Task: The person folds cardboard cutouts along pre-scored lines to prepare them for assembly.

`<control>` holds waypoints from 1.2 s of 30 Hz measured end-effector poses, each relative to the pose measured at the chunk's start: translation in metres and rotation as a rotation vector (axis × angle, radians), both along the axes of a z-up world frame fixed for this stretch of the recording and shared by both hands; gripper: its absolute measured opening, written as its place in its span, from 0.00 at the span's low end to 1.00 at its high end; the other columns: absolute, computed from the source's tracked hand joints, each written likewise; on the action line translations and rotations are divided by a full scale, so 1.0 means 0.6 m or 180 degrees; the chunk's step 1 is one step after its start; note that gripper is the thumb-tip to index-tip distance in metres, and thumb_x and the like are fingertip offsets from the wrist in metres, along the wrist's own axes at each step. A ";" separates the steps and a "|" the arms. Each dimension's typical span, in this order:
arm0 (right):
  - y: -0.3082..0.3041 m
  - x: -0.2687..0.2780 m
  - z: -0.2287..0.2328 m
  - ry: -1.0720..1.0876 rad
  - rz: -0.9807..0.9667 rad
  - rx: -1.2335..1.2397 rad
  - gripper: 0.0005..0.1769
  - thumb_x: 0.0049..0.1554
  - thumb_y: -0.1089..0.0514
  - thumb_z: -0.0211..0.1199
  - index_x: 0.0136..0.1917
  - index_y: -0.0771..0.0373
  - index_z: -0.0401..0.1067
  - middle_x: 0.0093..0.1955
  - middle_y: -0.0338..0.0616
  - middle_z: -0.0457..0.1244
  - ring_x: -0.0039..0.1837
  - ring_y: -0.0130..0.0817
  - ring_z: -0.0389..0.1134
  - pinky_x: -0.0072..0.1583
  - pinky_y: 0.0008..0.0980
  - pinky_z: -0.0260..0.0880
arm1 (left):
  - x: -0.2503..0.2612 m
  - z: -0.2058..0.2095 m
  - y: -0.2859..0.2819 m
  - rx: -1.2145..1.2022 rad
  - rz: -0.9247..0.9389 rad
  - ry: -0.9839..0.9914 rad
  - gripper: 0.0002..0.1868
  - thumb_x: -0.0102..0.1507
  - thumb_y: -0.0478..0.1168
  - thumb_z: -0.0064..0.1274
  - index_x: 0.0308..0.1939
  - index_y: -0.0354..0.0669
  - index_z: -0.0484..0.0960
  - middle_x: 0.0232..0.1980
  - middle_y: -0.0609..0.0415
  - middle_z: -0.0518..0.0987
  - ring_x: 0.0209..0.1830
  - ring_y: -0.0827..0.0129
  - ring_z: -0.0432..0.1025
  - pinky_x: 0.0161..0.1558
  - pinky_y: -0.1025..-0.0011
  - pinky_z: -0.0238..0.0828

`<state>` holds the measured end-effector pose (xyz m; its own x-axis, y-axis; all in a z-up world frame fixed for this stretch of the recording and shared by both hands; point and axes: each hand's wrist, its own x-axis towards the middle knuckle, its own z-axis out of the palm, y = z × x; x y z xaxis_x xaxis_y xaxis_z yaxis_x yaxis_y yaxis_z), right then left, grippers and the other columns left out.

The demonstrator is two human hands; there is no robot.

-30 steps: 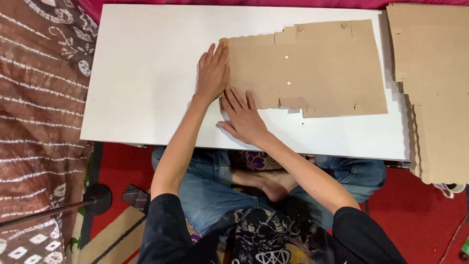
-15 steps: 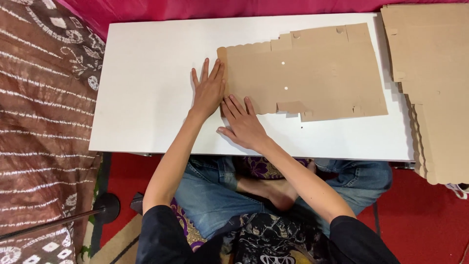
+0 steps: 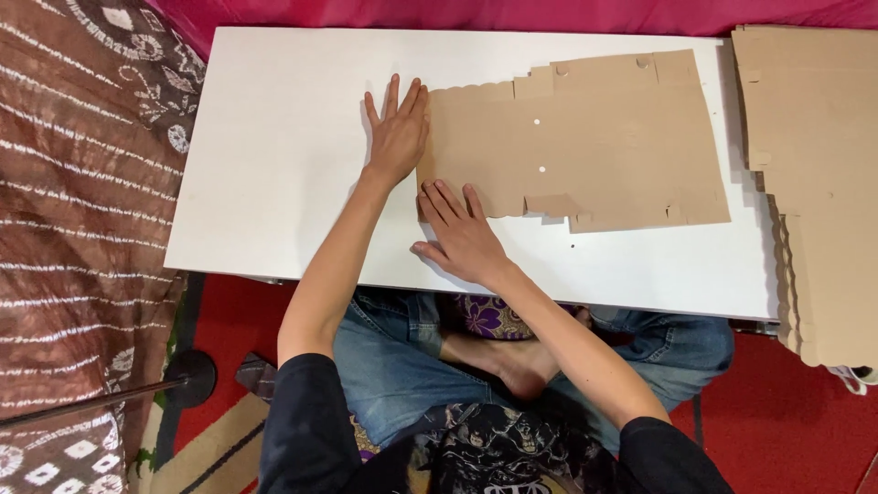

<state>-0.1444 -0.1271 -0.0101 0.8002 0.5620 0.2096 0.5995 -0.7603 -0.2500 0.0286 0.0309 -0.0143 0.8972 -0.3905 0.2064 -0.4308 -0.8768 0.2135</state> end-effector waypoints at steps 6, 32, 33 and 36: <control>0.001 0.000 0.010 0.0017 -0.0010 0.0028 0.41 0.68 0.34 0.44 0.81 0.65 0.50 0.85 0.53 0.43 0.86 0.47 0.38 0.79 0.61 0.33 | -0.039 0.009 0.006 -0.0332 0.0109 0.0074 0.27 0.74 0.41 0.29 0.78 0.40 0.58 0.82 0.50 0.57 0.83 0.53 0.42 0.75 0.36 0.26; 0.014 0.020 0.000 0.0085 -0.0149 0.0015 0.45 0.67 0.31 0.42 0.83 0.66 0.46 0.86 0.51 0.40 0.86 0.48 0.36 0.78 0.63 0.34 | -0.035 -0.001 0.009 -0.0518 0.0159 -0.0132 0.24 0.73 0.40 0.33 0.73 0.40 0.68 0.78 0.51 0.65 0.81 0.55 0.50 0.75 0.42 0.34; 0.018 0.026 -0.001 0.0102 -0.0227 -0.0051 0.46 0.67 0.29 0.40 0.83 0.66 0.45 0.86 0.50 0.39 0.86 0.48 0.36 0.77 0.67 0.35 | -0.035 -0.002 0.008 -0.0516 0.0165 -0.0168 0.24 0.73 0.41 0.34 0.72 0.41 0.70 0.78 0.52 0.66 0.80 0.55 0.51 0.75 0.42 0.35; 0.034 0.064 0.027 0.0574 -0.0388 -0.0248 0.48 0.66 0.28 0.35 0.83 0.65 0.40 0.87 0.48 0.35 0.86 0.48 0.32 0.75 0.74 0.30 | -0.018 -0.027 0.014 -0.0615 0.0175 -0.0387 0.24 0.69 0.32 0.35 0.68 0.43 0.75 0.75 0.53 0.70 0.78 0.56 0.55 0.74 0.43 0.38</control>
<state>-0.1061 -0.1070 0.0061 0.8836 0.4679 0.0167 0.4530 -0.8456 -0.2823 0.0180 0.0390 -0.0303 0.8799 -0.2845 0.3805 -0.4164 -0.8475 0.3292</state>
